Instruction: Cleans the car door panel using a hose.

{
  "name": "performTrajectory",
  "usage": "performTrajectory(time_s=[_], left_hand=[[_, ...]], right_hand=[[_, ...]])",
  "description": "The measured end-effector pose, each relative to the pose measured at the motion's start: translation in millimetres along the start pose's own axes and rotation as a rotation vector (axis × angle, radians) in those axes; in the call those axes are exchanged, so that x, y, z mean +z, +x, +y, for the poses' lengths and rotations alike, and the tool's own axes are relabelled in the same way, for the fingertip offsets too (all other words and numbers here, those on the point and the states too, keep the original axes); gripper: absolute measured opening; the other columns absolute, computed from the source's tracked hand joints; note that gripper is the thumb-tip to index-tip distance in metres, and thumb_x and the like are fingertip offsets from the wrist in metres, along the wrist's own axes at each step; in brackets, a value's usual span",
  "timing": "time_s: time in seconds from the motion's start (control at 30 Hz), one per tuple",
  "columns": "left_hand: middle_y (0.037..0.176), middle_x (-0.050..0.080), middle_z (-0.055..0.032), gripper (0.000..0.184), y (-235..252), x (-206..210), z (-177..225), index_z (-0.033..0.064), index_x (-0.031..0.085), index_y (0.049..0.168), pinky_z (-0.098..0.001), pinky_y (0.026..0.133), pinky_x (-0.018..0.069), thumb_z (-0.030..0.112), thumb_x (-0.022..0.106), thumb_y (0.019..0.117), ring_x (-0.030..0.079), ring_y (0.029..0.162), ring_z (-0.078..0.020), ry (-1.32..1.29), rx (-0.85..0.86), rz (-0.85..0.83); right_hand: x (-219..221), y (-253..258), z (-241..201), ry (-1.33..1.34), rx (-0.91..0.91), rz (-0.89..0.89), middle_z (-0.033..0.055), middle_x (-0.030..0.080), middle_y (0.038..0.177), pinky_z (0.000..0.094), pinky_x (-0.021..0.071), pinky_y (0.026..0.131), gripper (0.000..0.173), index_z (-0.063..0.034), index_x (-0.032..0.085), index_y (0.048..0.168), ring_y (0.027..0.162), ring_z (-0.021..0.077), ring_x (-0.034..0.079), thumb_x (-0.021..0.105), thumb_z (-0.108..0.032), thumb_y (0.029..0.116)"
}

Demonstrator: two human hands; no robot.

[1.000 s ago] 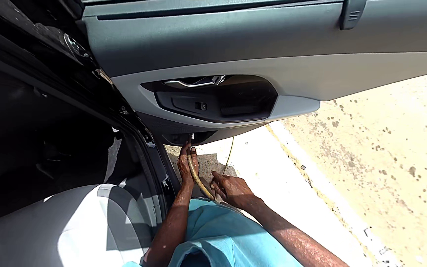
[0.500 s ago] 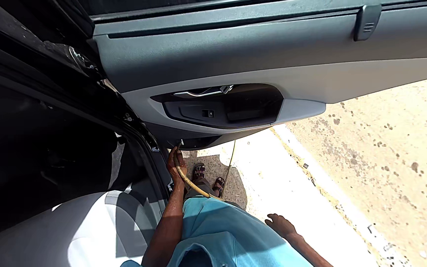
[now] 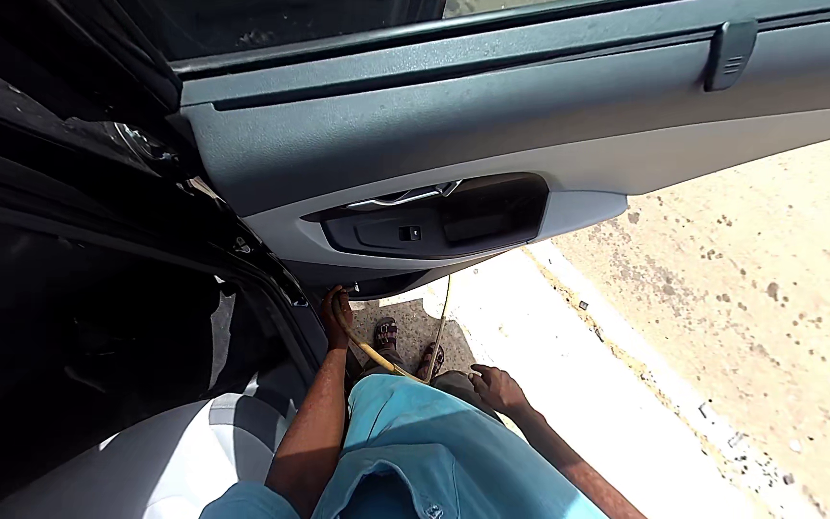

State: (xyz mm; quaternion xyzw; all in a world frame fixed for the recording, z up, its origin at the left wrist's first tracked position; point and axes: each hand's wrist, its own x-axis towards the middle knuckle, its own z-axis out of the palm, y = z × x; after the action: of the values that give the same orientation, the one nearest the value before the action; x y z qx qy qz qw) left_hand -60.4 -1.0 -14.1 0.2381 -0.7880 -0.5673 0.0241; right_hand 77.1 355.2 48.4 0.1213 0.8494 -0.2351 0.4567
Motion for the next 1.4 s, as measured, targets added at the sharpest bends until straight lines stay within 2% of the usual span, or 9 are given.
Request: performTrajectory(time_s=[0.1,0.33,0.57,0.73,0.9,1.0,1.13,1.27,1.4], left_hand=[[0.120,0.069,-0.0249,0.031,12,10,-18,-0.0069,0.065,0.126,-0.0451,0.100,0.0531,0.014,0.054,0.1064,0.067,0.111,-0.0311,-0.021,-0.147,-0.022],[0.131,0.062,-0.0239,0.039,11,54,-4,-0.0029,0.055,0.136,-0.0417,0.092,0.0559,0.025,0.050,0.1097,0.067,0.109,-0.0289,-0.408,-0.566,-0.095],[0.125,0.067,-0.0222,0.040,-7,118,21,-0.0043,0.059,0.133,-0.0406,0.093,0.0570,0.027,0.045,0.1117,0.070,0.103,-0.0267,-0.292,-0.422,-0.203],[0.118,0.069,-0.0240,0.036,-9,143,35,-0.0042,0.068,0.120,-0.0507,0.102,0.0517,0.024,0.049,0.1091,0.068,0.112,-0.0344,0.233,-0.100,-0.224],[0.143,0.059,-0.0204,0.047,-8,134,78,0.0030,0.056,0.142,-0.0588,0.104,0.0473,0.034,0.044,0.1091,0.058,0.131,-0.0379,0.804,-0.259,-0.285],[0.144,0.057,-0.0212,0.045,1,129,75,0.0014,0.058,0.141,-0.0577,0.106,0.0455,0.030,0.048,0.1066,0.056,0.133,-0.0374,0.956,-0.274,-0.239],[0.139,0.062,-0.0201,0.042,5,121,71,0.0012,0.062,0.135,-0.0563,0.102,0.0480,0.029,0.048,0.1053,0.059,0.129,-0.0352,0.979,-0.352,-0.146],[0.138,0.061,-0.0239,0.044,2,118,43,0.0002,0.061,0.135,-0.0582,0.106,0.0473,0.032,0.047,0.1088,0.059,0.129,-0.0386,0.641,-0.271,-0.131],[0.140,0.060,-0.0211,0.045,-6,114,37,0.0059,0.057,0.141,-0.0574,0.100,0.0517,0.033,0.047,0.1073,0.059,0.130,-0.0377,0.680,-0.450,0.094]], right_hand=[[-2,0,7,-0.002,0.001,-0.011,0.0161,0.073,0.110,0.0560,0.0550,0.091,0.047,-0.0124,0.059,0.144,0.098,0.0326,0.072,0.042,-0.038,0.1084],[-4,-9,96,0.010,0.155,-0.004,0.0175,0.074,0.110,0.0576,0.0554,0.091,0.045,-0.0108,0.063,0.140,0.098,0.0341,0.073,0.045,-0.037,0.1076],[-5,-36,170,0.070,0.217,0.025,0.0142,0.075,0.092,0.0528,0.0569,0.078,0.037,-0.0054,0.070,0.124,0.078,0.0284,0.072,0.047,-0.030,0.1084],[-9,-34,200,0.006,0.197,0.030,0.0154,0.076,0.099,0.0606,0.0535,0.087,0.035,-0.0092,0.075,0.117,0.095,0.0348,0.072,0.051,-0.033,0.1058],[-36,-29,196,0.085,0.183,0.037,0.0140,0.075,0.095,0.0510,0.0584,0.078,0.037,-0.0056,0.068,0.129,0.079,0.0272,0.073,0.049,-0.029,0.1082],[-52,-30,195,0.121,0.183,0.085,0.0132,0.075,0.096,0.0500,0.0594,0.076,0.039,-0.0063,0.066,0.134,0.078,0.0263,0.073,0.048,-0.030,0.1085],[-60,-28,204,0.178,0.158,0.125,0.0131,0.076,0.096,0.0477,0.0611,0.072,0.040,-0.0052,0.064,0.136,0.075,0.0247,0.074,0.048,-0.030,0.1086],[-56,-35,217,0.171,0.158,0.106,0.0143,0.075,0.094,0.0493,0.0596,0.075,0.038,-0.0031,0.066,0.132,0.076,0.0258,0.073,0.050,-0.028,0.1079],[-52,-37,237,0.171,0.199,0.047,0.0156,0.074,0.098,0.0488,0.0587,0.075,0.038,-0.0022,0.065,0.132,0.078,0.0265,0.072,0.049,-0.028,0.1088]])
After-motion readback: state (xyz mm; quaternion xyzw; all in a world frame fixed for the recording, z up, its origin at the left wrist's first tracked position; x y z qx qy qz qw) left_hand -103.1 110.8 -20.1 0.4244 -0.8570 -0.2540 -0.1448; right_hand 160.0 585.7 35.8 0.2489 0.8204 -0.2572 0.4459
